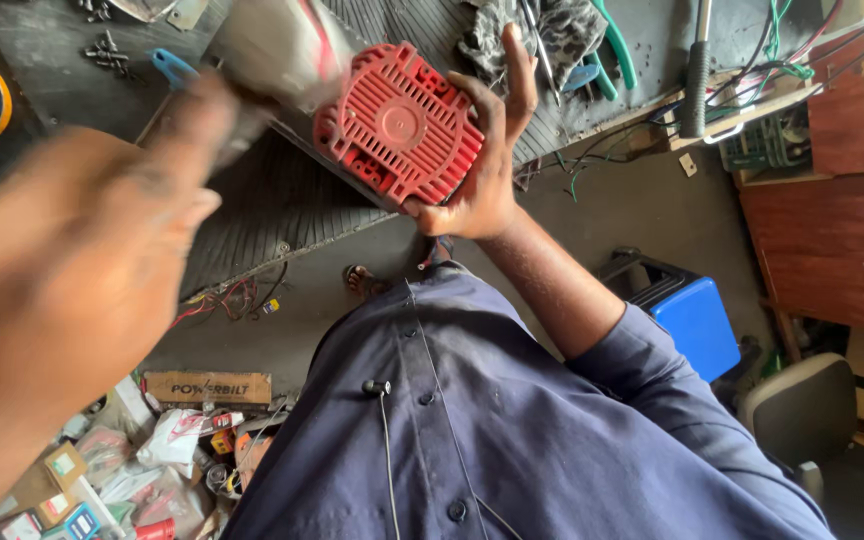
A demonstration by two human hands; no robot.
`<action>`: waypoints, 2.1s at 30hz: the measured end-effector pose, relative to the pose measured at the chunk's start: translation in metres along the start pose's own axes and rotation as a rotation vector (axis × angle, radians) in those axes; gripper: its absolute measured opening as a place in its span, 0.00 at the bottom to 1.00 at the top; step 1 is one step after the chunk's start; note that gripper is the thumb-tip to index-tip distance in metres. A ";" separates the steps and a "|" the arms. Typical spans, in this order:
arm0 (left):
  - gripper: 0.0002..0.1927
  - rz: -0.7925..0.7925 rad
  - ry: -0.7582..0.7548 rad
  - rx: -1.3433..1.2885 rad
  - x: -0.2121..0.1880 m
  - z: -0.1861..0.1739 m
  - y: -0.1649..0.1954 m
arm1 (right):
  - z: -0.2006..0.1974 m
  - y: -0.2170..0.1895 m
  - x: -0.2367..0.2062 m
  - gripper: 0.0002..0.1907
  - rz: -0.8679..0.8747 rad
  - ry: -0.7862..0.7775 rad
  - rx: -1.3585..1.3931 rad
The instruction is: The person cleans a red cylindrical electrical component with a rag, then places it on a metal housing. They insert screws into the component and tighten them using a screwdriver. The person continues to adjust and tighten the screws throughout the clip.
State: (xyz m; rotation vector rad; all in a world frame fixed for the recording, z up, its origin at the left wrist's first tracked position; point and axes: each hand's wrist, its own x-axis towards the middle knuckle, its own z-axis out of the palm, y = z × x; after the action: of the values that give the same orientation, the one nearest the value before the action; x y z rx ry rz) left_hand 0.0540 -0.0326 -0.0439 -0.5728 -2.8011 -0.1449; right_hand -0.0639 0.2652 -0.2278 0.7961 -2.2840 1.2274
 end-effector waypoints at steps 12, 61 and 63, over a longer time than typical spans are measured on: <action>0.26 0.055 -0.139 0.097 0.008 0.015 0.013 | 0.003 0.005 -0.006 0.57 -0.049 0.075 -0.017; 0.22 -0.611 0.071 -0.104 -0.176 0.138 -0.037 | 0.061 -0.021 -0.041 0.63 0.208 -0.005 0.707; 0.23 -0.597 0.111 -0.094 -0.176 0.144 -0.046 | 0.064 -0.018 -0.046 0.62 0.212 0.030 0.675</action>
State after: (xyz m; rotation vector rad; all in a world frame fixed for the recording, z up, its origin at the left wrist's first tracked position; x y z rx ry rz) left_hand 0.1553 -0.1177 -0.2344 0.2625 -2.7746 -0.4121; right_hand -0.0239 0.2155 -0.2779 0.7435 -1.9611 2.1434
